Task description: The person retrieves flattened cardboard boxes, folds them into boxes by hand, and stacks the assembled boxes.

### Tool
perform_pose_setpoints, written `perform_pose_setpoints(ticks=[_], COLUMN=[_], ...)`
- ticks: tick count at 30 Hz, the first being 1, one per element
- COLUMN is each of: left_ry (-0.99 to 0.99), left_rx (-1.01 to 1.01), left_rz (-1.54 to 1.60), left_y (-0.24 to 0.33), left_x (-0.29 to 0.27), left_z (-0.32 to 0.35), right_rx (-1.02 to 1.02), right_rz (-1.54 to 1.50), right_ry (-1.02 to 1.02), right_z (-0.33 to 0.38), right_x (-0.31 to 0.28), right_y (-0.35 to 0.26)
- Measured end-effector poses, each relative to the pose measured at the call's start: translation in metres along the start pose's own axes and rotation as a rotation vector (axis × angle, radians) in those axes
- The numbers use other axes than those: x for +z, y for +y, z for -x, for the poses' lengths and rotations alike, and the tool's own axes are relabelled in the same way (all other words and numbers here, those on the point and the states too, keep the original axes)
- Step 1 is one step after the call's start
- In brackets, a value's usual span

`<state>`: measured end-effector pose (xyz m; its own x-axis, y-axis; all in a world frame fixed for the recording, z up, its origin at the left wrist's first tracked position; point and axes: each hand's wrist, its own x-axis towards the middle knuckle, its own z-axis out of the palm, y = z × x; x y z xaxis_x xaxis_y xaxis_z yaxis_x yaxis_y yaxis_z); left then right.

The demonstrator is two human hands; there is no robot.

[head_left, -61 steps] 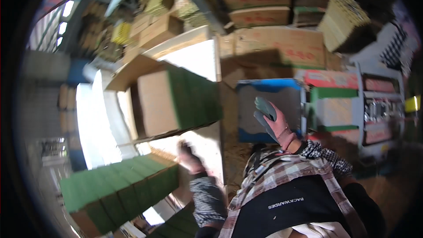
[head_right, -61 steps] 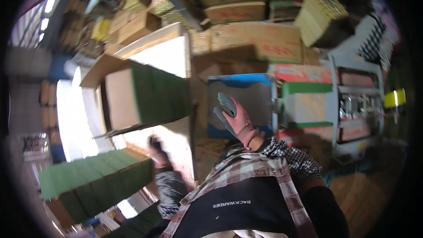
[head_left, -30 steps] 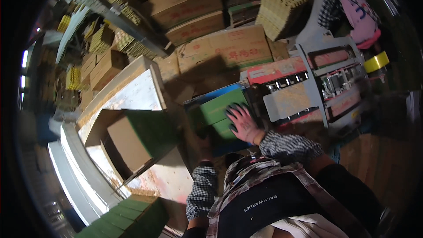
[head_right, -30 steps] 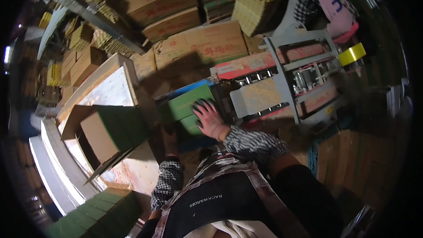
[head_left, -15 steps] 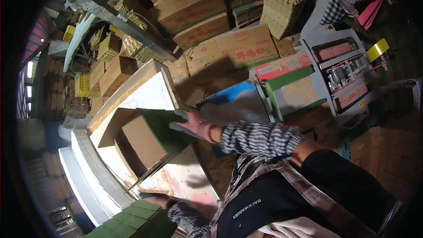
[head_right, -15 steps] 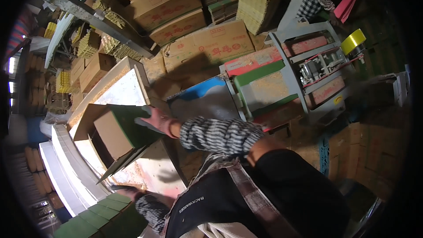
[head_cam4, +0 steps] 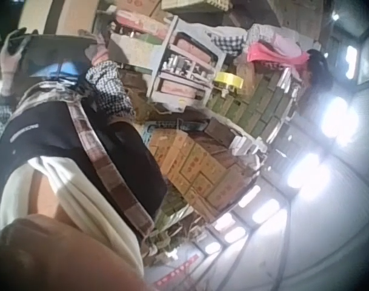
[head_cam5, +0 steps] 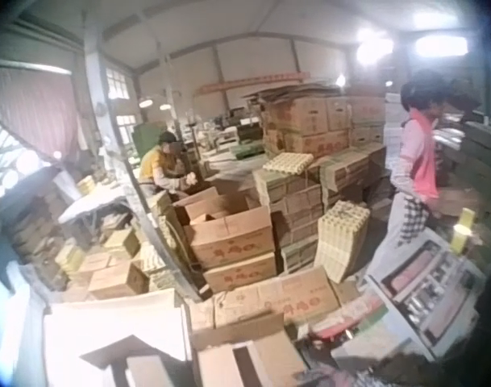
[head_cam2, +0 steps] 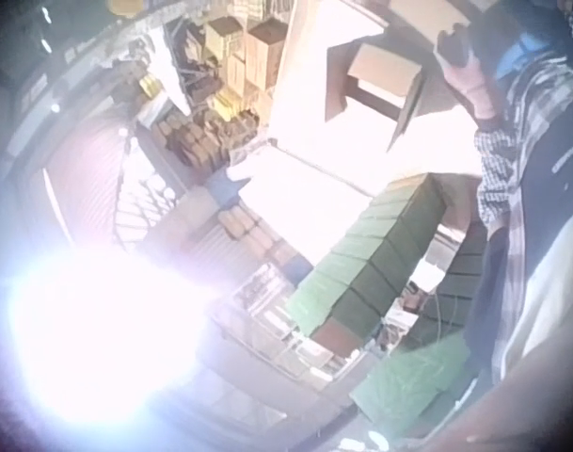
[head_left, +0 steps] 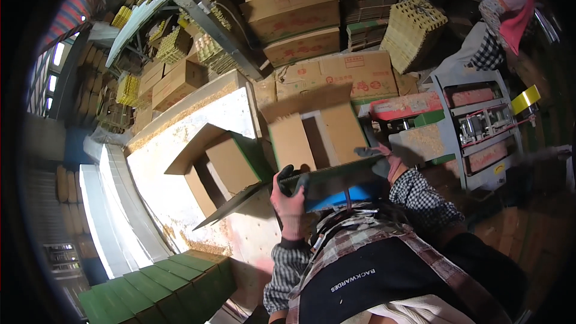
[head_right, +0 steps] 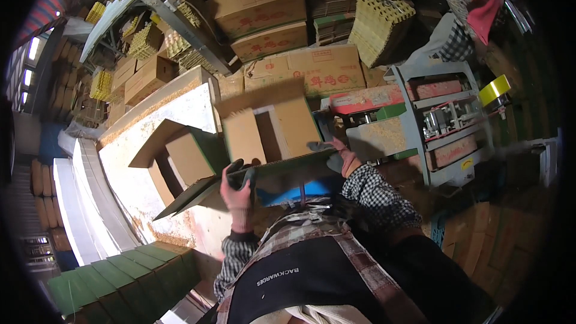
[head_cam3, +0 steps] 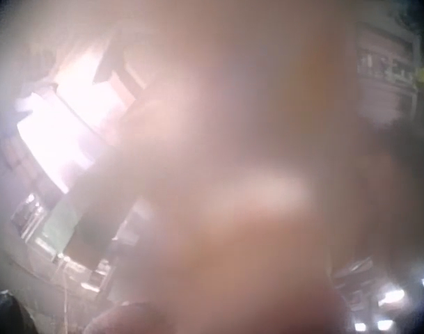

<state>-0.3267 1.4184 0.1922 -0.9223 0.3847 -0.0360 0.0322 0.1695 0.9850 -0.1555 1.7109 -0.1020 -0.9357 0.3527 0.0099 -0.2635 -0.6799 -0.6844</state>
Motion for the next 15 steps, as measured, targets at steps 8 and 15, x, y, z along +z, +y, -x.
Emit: perform_pose_setpoints(ticks=[8,15], left_ry=[0.084,-0.093], left_rx=[-0.478,-0.493], left_rz=[-0.600,0.062], left_y=[-0.203,-0.200], left_x=[-0.025,0.029], left_z=[0.008,-0.001], right_rx=[-0.337,-0.185], right_rz=[0.902,2.001], right_ry=[0.432,-0.051], right_z=[-0.111,-0.007], right_x=[0.264,0.188], right_y=[-0.039,0.015])
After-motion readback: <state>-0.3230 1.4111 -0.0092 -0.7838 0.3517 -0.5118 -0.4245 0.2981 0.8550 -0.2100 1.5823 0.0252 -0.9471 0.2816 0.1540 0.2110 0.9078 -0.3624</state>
